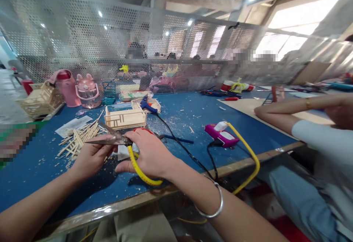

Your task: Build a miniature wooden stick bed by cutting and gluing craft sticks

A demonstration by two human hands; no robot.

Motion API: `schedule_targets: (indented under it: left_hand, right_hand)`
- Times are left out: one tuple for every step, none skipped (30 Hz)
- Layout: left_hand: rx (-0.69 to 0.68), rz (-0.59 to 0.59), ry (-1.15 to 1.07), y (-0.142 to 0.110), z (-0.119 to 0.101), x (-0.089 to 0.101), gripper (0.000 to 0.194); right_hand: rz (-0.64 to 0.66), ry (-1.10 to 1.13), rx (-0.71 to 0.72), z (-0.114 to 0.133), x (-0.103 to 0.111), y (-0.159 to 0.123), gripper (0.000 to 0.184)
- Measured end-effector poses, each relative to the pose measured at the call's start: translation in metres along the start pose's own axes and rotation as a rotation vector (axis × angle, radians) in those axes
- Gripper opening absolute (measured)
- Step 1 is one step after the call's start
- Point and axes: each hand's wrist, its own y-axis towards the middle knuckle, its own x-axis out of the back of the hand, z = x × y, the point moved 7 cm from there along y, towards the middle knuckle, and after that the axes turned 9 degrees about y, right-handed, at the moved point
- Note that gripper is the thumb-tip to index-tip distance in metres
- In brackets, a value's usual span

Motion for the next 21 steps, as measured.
schedule_targets:
  left_hand:
    - [-0.003,-0.008,0.008,-0.0003,-0.0005,0.0004,0.024]
    - [-0.004,-0.017,0.018,-0.0008,-0.0008,0.0009,0.023]
    - [-0.005,-0.025,0.027,-0.0014,-0.0012,0.0013,0.022]
    - [-0.003,-0.032,0.033,-0.0021,-0.0014,0.0016,0.021]
    - [0.0,-0.038,0.036,-0.0027,-0.0015,0.0018,0.021]
    - [0.004,-0.04,0.035,-0.0033,-0.0016,0.0019,0.022]
    - [0.007,-0.04,0.032,-0.0036,-0.0018,0.0019,0.022]
    - [0.011,-0.038,0.027,-0.0037,-0.0019,0.0018,0.022]
    - [0.015,-0.038,0.022,-0.0036,-0.002,0.0019,0.022]
    - [0.021,-0.04,0.018,-0.0034,-0.002,0.0021,0.022]
    - [0.028,-0.042,0.015,-0.003,-0.0019,0.0024,0.022]
    - [0.035,-0.045,0.014,-0.0027,-0.0017,0.0027,0.022]
    - [0.04,-0.046,0.011,-0.0024,-0.0015,0.0028,0.022]
    - [0.045,-0.044,0.009,-0.0021,-0.0013,0.0026,0.022]
    - [0.048,-0.04,0.007,-0.002,-0.001,0.0022,0.021]
    - [0.05,-0.033,0.007,-0.0019,-0.0007,0.0016,0.021]
    - [0.054,-0.027,0.011,-0.0019,-0.0002,0.0009,0.02]
    - [0.06,-0.022,0.017,-0.0018,0.0004,0.0004,0.02]
    - [0.069,-0.02,0.023,-0.0018,0.0012,0.0001,0.02]
    - [0.078,-0.02,0.028,-0.0017,0.002,0.0,0.02]
    - [0.086,-0.021,0.033,-0.0015,0.0027,0.0001,0.021]
  right_hand:
    - [-0.012,-0.017,-0.004,0.0001,0.0001,-0.0001,0.068]
    - [-0.023,-0.035,-0.006,0.0002,0.0004,-0.0003,0.067]
    - [-0.032,-0.052,-0.007,0.0003,0.0006,-0.0004,0.067]
    - [-0.035,-0.063,-0.004,0.0006,0.0006,-0.0006,0.066]
    - [-0.037,-0.069,0.001,0.0008,0.0006,-0.0007,0.065]
    - [-0.037,-0.071,0.007,0.0011,0.0006,-0.0008,0.064]
    - [-0.038,-0.072,0.013,0.0012,0.0007,-0.0008,0.063]
    - [-0.04,-0.071,0.019,0.0012,0.0009,-0.0008,0.063]
    - [-0.043,-0.068,0.024,0.0011,0.0011,-0.0006,0.062]
    - [-0.043,-0.062,0.028,0.0009,0.001,-0.0004,0.06]
    - [-0.042,-0.053,0.033,0.0008,0.0007,-0.0002,0.058]
    - [-0.039,-0.041,0.036,0.0006,0.0002,0.0,0.056]
    - [-0.038,-0.031,0.038,0.0002,-0.0003,0.0002,0.055]
    - [-0.036,-0.025,0.036,-0.0002,-0.0008,0.0003,0.053]
    - [-0.038,-0.026,0.034,-0.0008,-0.001,0.0003,0.052]
    - [-0.044,-0.033,0.031,-0.0015,-0.001,0.0001,0.051]
    - [-0.05,-0.044,0.028,-0.0021,-0.0008,-0.0002,0.05]
    - [-0.054,-0.055,0.028,-0.0026,-0.0008,-0.0005,0.048]
    - [-0.057,-0.06,0.032,-0.003,-0.0009,-0.0009,0.046]
    - [-0.058,-0.059,0.039,-0.0032,-0.001,-0.0014,0.044]
    - [-0.059,-0.055,0.047,-0.0035,-0.0012,-0.0019,0.042]
